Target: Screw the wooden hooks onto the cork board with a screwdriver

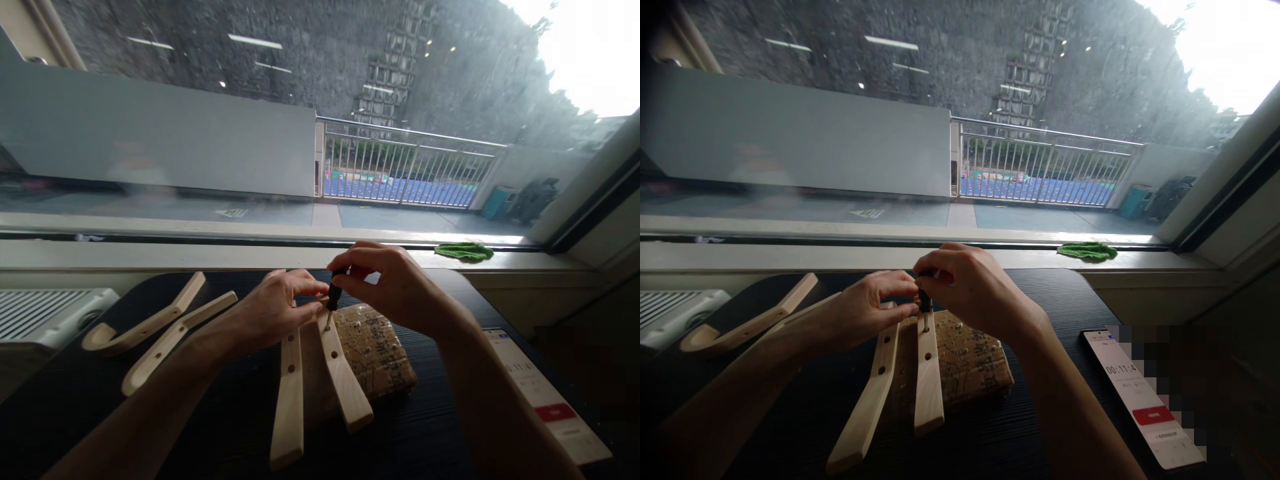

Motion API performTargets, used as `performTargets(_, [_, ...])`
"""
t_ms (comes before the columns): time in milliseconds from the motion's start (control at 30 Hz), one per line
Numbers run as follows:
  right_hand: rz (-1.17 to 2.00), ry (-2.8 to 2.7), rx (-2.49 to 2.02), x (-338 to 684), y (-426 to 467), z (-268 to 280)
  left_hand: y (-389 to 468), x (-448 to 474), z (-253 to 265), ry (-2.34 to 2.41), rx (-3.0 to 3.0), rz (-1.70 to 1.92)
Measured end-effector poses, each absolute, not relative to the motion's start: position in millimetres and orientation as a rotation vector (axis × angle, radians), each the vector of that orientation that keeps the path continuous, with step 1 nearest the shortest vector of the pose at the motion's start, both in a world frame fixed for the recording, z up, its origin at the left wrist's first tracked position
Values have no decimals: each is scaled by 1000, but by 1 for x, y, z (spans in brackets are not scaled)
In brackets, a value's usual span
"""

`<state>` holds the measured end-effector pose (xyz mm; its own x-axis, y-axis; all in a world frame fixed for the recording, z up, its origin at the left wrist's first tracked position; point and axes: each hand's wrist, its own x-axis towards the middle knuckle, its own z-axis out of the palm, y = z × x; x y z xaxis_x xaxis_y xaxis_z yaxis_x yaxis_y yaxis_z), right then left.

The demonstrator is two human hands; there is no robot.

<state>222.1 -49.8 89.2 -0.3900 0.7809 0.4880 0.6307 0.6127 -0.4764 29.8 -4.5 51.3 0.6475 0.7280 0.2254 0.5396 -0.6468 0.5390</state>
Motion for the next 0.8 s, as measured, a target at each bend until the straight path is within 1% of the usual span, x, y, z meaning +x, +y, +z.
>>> performTargets(300, [313,-2162,-1071,222,-53,91,3,23,42,1053,2669,594])
performTargets(600, [282,-2149,-1114,221,-50,90,-6,27,52,1067,2593,500])
performTargets(800, [289,-2153,-1090,219,-52,92,-2,27,46,1107,2611,566])
